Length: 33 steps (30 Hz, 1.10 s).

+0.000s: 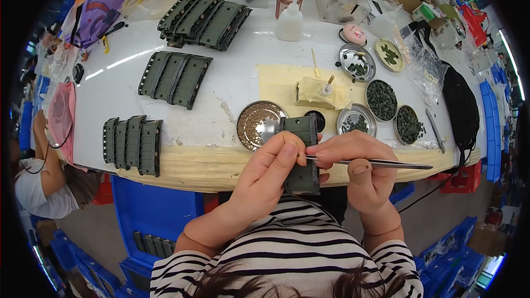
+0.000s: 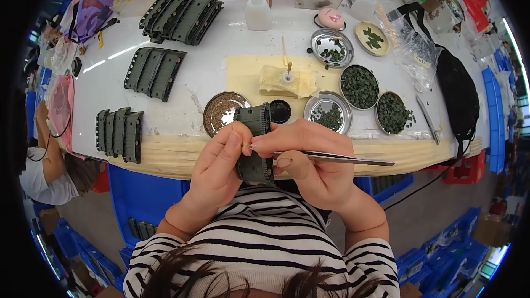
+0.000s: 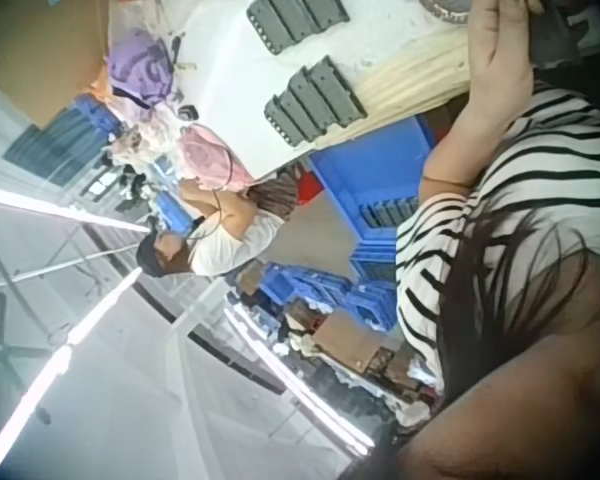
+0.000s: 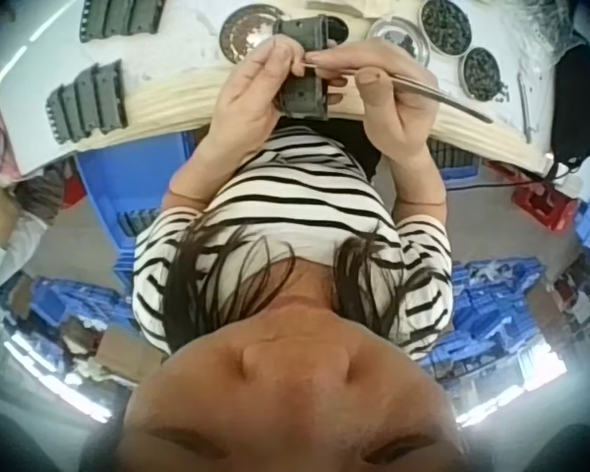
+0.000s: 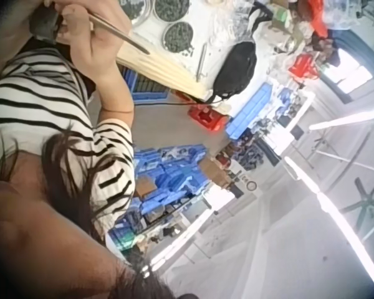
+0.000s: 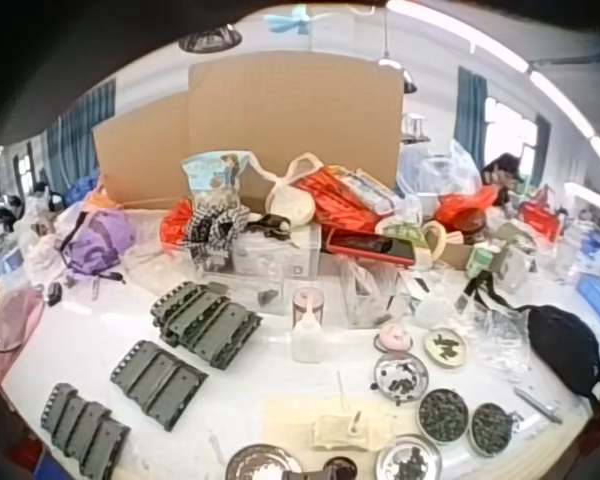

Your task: Assembling small plastic model tanks using tweezers and precision tools.

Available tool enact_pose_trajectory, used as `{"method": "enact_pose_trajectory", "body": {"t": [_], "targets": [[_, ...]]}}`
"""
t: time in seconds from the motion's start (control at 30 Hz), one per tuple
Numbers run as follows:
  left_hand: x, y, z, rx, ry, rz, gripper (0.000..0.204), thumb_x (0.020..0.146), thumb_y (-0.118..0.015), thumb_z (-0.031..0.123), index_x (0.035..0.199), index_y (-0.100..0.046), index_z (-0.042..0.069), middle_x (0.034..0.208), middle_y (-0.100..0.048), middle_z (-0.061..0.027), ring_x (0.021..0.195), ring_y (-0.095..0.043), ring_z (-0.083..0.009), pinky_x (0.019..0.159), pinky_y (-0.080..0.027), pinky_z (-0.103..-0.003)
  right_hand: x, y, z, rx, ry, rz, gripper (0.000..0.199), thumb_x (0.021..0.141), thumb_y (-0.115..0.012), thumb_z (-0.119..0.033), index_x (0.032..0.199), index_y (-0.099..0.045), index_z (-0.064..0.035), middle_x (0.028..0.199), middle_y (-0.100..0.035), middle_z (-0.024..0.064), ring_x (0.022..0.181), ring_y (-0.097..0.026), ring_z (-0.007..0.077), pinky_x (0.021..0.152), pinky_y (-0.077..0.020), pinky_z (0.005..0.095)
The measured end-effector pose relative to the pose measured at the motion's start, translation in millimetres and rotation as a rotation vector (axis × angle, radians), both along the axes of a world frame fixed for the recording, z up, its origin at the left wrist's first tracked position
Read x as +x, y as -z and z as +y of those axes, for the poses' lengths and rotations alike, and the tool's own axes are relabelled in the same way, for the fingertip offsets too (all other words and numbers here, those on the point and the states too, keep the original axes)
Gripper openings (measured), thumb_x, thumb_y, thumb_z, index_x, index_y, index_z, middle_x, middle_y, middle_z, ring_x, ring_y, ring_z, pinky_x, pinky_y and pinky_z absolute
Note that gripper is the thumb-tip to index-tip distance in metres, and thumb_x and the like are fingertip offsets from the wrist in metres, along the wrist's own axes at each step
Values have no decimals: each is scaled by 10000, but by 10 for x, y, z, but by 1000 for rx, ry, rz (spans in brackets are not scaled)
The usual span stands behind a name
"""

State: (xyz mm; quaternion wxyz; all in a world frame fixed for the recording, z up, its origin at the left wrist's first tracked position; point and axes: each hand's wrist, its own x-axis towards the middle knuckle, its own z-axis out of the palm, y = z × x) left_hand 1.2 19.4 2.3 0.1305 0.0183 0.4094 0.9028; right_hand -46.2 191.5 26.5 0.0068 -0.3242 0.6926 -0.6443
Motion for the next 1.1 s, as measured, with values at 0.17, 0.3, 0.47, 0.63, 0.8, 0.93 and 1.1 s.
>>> {"method": "enact_pose_trajectory", "body": {"t": [0.17,0.3,0.47,0.63,0.8,0.93,1.1], "targets": [[11,-74,3,-74,-1,-18,257,1034,-336,284,902,-428,83,910,-511,-26,893,-512,-109,833,-430,-268,-8,-1,-17,13,-1,24,194,907,-589,-166,952,-693,-8,875,-703,69,617,-585,125,816,-494,307],[20,-60,11,-52,-1,-20,249,1033,-344,286,909,-429,88,894,-490,-8,870,-487,-94,814,-416,-255,-5,-14,-22,21,-4,24,196,908,-589,-167,948,-695,-7,874,-702,68,621,-581,127,781,-494,291],[17,-65,10,-64,-11,-9,250,1034,-346,287,912,-430,86,886,-474,0,859,-465,-83,807,-398,-245,-8,-16,-25,24,-9,21,184,901,-593,-154,940,-697,-7,871,-701,69,639,-581,133,745,-487,281],[23,-52,8,-91,-11,26,246,1034,-346,280,916,-433,82,889,-464,0,858,-454,-82,809,-392,-247,-3,-18,-23,30,-16,24,170,891,-586,-124,938,-695,-3,881,-701,75,665,-591,143,791,-495,302],[44,22,5,-105,-16,33,254,1035,-340,278,929,-442,72,1010,-517,-55,998,-487,-108,894,-392,-273,18,-9,-37,46,-6,44,169,891,-557,-93,940,-690,0,911,-702,83,718,-618,159,864,-496,345],[43,53,15,-132,-28,19,268,1036,-325,280,927,-436,62,1170,-522,-130,1145,-490,-166,976,-398,-328,67,62,-64,-23,29,-13,210,925,-523,-120,927,-678,21,917,-698,112,746,-628,174,855,-500,342],[48,-26,18,28,-153,-75,265,1003,-413,150,1247,-359,61,1080,-548,-106,944,-613,-170,860,-516,-315,77,114,-83,-248,110,-194,286,974,-459,-145,909,-658,50,838,-677,130,755,-625,181,777,-509,311]]}}
